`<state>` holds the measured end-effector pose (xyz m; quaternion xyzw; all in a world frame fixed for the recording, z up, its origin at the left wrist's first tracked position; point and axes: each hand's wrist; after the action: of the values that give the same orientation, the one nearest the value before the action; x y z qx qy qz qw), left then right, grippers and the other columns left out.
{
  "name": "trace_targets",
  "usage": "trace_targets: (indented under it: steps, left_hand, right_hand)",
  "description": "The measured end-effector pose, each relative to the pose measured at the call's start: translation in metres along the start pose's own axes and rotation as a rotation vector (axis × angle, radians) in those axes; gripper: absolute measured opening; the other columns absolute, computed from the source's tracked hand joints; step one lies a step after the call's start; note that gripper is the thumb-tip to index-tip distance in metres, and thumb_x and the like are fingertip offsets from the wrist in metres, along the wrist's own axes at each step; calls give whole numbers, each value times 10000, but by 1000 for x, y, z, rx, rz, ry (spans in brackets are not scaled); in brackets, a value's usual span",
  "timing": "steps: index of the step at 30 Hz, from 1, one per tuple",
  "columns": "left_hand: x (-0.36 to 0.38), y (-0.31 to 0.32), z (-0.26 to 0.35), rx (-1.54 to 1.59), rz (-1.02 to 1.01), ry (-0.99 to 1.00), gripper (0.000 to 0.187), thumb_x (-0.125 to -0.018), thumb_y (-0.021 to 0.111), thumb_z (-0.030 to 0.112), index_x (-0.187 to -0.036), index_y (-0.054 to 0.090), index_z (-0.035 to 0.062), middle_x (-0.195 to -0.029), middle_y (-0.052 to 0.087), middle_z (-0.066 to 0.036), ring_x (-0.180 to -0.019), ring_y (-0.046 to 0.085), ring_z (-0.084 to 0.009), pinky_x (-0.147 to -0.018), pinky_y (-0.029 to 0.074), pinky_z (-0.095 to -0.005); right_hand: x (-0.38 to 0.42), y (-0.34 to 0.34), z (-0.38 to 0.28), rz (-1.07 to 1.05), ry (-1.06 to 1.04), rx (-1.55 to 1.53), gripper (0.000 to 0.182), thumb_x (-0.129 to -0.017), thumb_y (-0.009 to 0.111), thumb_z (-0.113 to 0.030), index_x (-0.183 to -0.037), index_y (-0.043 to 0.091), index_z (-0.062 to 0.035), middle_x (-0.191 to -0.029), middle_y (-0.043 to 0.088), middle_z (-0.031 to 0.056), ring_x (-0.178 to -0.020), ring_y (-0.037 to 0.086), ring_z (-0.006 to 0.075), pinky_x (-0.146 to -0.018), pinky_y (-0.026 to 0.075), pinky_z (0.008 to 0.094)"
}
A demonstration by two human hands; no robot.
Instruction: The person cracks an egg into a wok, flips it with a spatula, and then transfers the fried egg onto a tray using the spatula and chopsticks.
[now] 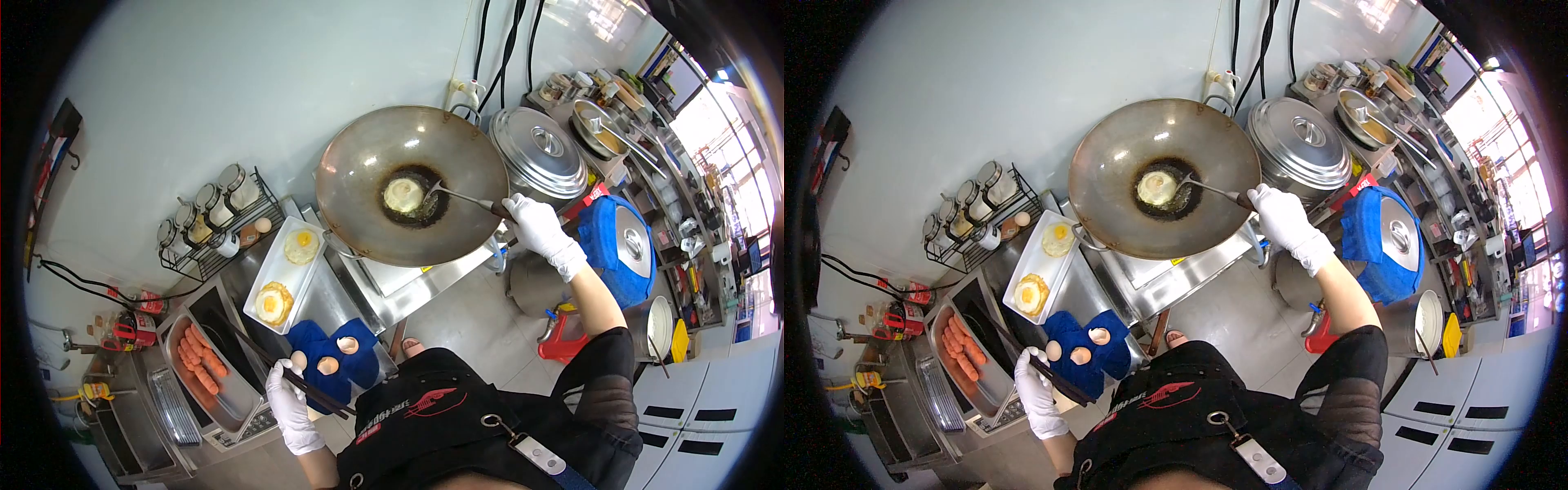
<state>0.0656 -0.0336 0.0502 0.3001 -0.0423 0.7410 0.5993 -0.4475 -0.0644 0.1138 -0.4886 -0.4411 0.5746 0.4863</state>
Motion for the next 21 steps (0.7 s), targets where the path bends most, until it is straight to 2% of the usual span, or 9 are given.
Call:
trace_targets:
  steps: [10, 21]
  left_hand:
    - [3, -5, -1, 40, 5, 0, 184, -905, 480, 287, -834, 542, 129, -683, 534, 11, -465, 390, -39, -338, 236, -174]
    - [5, -8, -3, 36, 55, 3, 190, -903, 484, 291, -828, 541, 126, -682, 531, 11, -486, 407, -41, -339, 234, -172]
  right_hand:
    - [-19, -7, -6, -75, -8, 23, 263, -697, 563, -29, -957, 595, -61, -861, 575, 110, -794, 626, 287, -634, 508, 397]
    - [-46, -1, -7, -26, -100, 21, 245, -704, 537, -23, -940, 590, -58, -858, 578, 112, -789, 621, 286, -628, 509, 392]
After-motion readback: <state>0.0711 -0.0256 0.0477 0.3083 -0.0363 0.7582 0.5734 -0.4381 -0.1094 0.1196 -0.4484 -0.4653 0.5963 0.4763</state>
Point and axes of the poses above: each hand's wrist, its own x-axis away from the middle knuckle, its own y-axis out of the palm, z = x × y
